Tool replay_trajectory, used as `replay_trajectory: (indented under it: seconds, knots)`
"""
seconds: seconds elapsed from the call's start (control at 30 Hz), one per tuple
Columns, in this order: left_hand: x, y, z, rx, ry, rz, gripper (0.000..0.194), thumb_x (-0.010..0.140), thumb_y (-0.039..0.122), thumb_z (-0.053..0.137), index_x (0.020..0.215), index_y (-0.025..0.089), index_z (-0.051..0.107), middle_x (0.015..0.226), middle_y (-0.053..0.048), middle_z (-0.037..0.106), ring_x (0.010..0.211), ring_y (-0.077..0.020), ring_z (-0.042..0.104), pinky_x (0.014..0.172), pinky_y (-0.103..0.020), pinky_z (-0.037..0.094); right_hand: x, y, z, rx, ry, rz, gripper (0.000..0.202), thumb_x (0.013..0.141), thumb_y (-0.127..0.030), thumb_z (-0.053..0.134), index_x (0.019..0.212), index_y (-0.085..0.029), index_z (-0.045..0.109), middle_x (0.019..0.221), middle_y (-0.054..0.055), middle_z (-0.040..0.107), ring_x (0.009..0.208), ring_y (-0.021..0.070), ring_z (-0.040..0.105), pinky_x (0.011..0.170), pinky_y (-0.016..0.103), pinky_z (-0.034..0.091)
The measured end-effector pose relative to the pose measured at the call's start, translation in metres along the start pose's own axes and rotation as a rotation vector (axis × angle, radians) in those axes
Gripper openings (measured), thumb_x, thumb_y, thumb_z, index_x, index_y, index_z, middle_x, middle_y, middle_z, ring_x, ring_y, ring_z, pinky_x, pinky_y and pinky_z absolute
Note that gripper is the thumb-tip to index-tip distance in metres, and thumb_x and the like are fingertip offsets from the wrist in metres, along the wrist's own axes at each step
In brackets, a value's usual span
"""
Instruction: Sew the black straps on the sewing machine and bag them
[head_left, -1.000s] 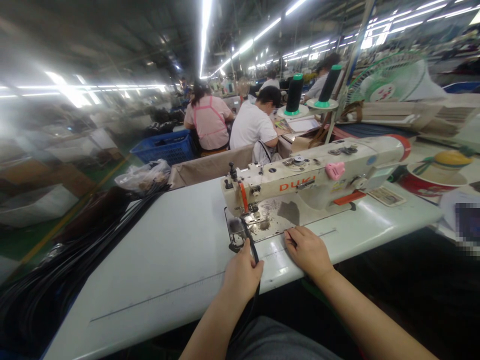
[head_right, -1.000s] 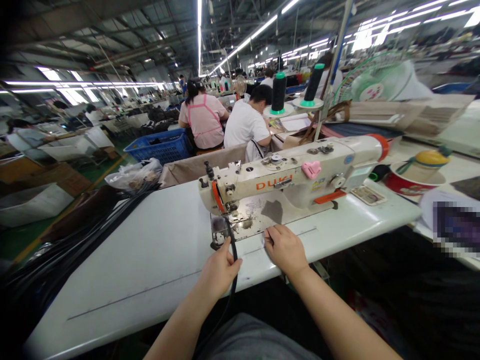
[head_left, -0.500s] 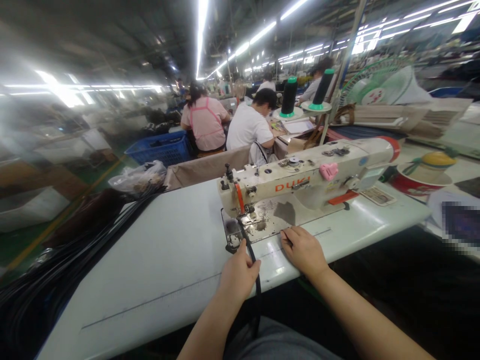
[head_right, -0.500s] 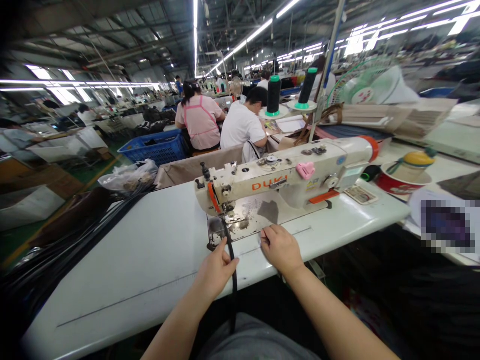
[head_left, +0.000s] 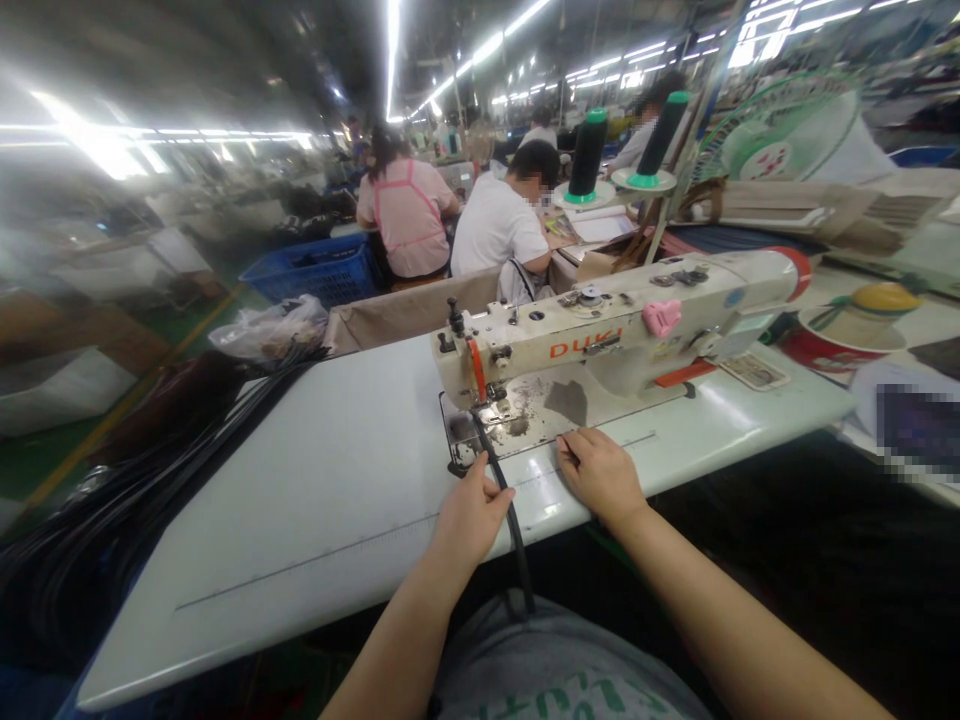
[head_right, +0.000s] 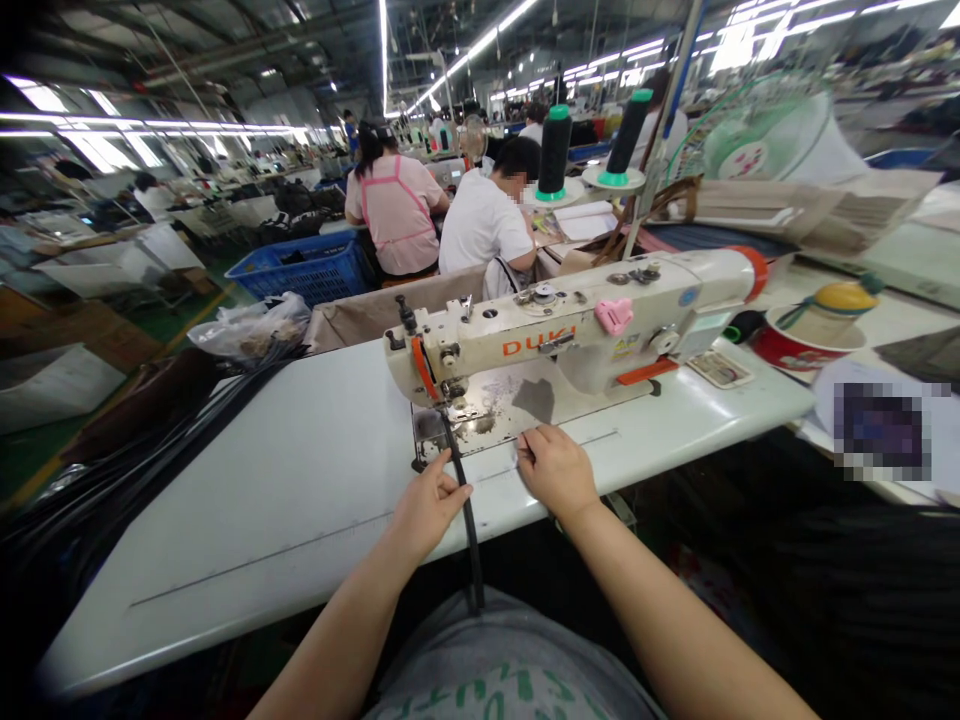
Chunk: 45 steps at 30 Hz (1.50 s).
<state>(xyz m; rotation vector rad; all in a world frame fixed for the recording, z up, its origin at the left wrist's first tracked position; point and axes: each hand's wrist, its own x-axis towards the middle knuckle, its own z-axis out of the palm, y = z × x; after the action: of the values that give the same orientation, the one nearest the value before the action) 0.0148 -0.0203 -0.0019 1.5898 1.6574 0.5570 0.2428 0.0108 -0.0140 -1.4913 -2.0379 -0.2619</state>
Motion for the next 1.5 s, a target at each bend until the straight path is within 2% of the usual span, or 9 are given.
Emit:
replay_trajectory:
  seconds: [0.3, 0.5, 0.6, 0.8, 0.9, 1.03, 1.23, 1.37, 1.5]
  knots:
    - [0.002, -0.008, 0.005, -0.153, 0.045, 0.007, 0.071, 0.086, 0.028, 0.072, 0.15, 0.011, 0.046, 0.089, -0.004, 0.077, 0.085, -0.0207, 0.071, 0.078, -0.031, 0.052, -0.002, 0.001, 0.003, -0.012, 0.022, -0.011, 0.026, 0.098, -0.023, 0.051, 0.076, -0.02, 0.064, 0.076, 0.006, 0.062, 0.077, 0.0203, 0.054, 0.072, 0.031, 0.038]
    - [-0.001, -0.001, 0.004, -0.437, -0.004, -0.097, 0.066, 0.081, 0.033, 0.077, 0.138, 0.01, 0.053, 0.083, -0.004, 0.075, 0.061, -0.014, 0.064, 0.058, -0.025, 0.049, 0.0, 0.002, 0.003, -0.013, 0.005, 0.003, 0.027, 0.098, -0.023, 0.05, 0.076, -0.02, 0.065, 0.077, 0.006, 0.064, 0.076, 0.0202, 0.055, 0.072, 0.031, 0.039]
    - [-0.012, 0.004, 0.003, -0.584, -0.081, -0.103, 0.061, 0.08, 0.045, 0.077, 0.127, 0.011, 0.059, 0.088, -0.007, 0.076, 0.056, -0.0106, 0.059, 0.051, -0.022, 0.044, 0.0, -0.002, -0.003, 0.046, -0.058, 0.048, 0.022, 0.097, -0.023, 0.052, 0.083, -0.02, 0.068, 0.081, 0.007, 0.068, 0.08, 0.0202, 0.059, 0.072, 0.029, 0.041]
    - [-0.04, 0.007, 0.003, -0.732, -0.271, -0.152, 0.055, 0.088, 0.063, 0.06, 0.111, 0.013, 0.062, 0.103, -0.013, 0.074, 0.058, -0.0099, 0.061, 0.045, -0.02, 0.038, -0.01, -0.026, -0.031, 0.331, -0.311, 0.179, 0.019, 0.094, -0.021, 0.053, 0.102, -0.024, 0.07, 0.095, 0.003, 0.071, 0.081, 0.0182, 0.065, 0.074, 0.029, 0.048]
    - [-0.05, 0.006, 0.0, -0.666, -0.345, -0.122, 0.052, 0.086, 0.062, 0.061, 0.107, 0.014, 0.061, 0.087, -0.006, 0.07, 0.055, -0.0084, 0.056, 0.047, -0.02, 0.035, -0.016, -0.035, -0.041, 0.511, -0.357, 0.166, 0.026, 0.089, -0.015, 0.055, 0.11, -0.022, 0.069, 0.101, 0.006, 0.068, 0.087, 0.019, 0.066, 0.08, 0.032, 0.053]
    - [-0.06, 0.0, -0.009, -0.45, -0.425, -0.064, 0.034, 0.089, 0.051, 0.061, 0.098, 0.017, 0.059, 0.068, 0.004, 0.058, 0.053, -0.0083, 0.047, 0.053, -0.022, 0.034, -0.022, -0.04, -0.043, 0.672, -0.307, 0.159, 0.029, 0.087, -0.013, 0.059, 0.114, -0.019, 0.07, 0.119, 0.013, 0.064, 0.109, 0.023, 0.065, 0.097, 0.037, 0.054]
    - [-0.07, -0.014, -0.025, -0.2, -0.349, -0.017, 0.024, 0.092, 0.042, 0.051, 0.086, 0.02, 0.059, 0.068, 0.003, 0.058, 0.06, -0.0127, 0.049, 0.061, -0.026, 0.037, -0.027, -0.046, -0.052, 0.727, -0.47, 0.084, 0.02, 0.095, -0.022, 0.061, 0.112, -0.02, 0.072, 0.107, 0.009, 0.071, 0.098, 0.0216, 0.068, 0.091, 0.034, 0.055]
    - [-0.072, -0.016, -0.033, -0.114, -0.296, -0.005, 0.026, 0.093, 0.041, 0.048, 0.08, 0.02, 0.059, 0.069, 0.002, 0.059, 0.064, -0.0148, 0.051, 0.064, -0.027, 0.037, -0.029, -0.053, -0.06, 0.611, -0.589, 0.053, 0.026, 0.098, -0.029, 0.062, 0.121, -0.024, 0.071, 0.103, 0.006, 0.076, 0.091, 0.0218, 0.07, 0.083, 0.032, 0.053]
    - [-0.072, -0.016, -0.038, 0.003, -0.186, 0.026, 0.029, 0.094, 0.041, 0.047, 0.078, 0.021, 0.06, 0.071, 0.0, 0.063, 0.069, -0.0174, 0.056, 0.068, -0.028, 0.038, -0.024, -0.061, -0.065, 0.437, -0.639, 0.004, 0.018, 0.097, -0.031, 0.066, 0.113, -0.026, 0.072, 0.099, 0.004, 0.077, 0.088, 0.0224, 0.071, 0.078, 0.031, 0.049]
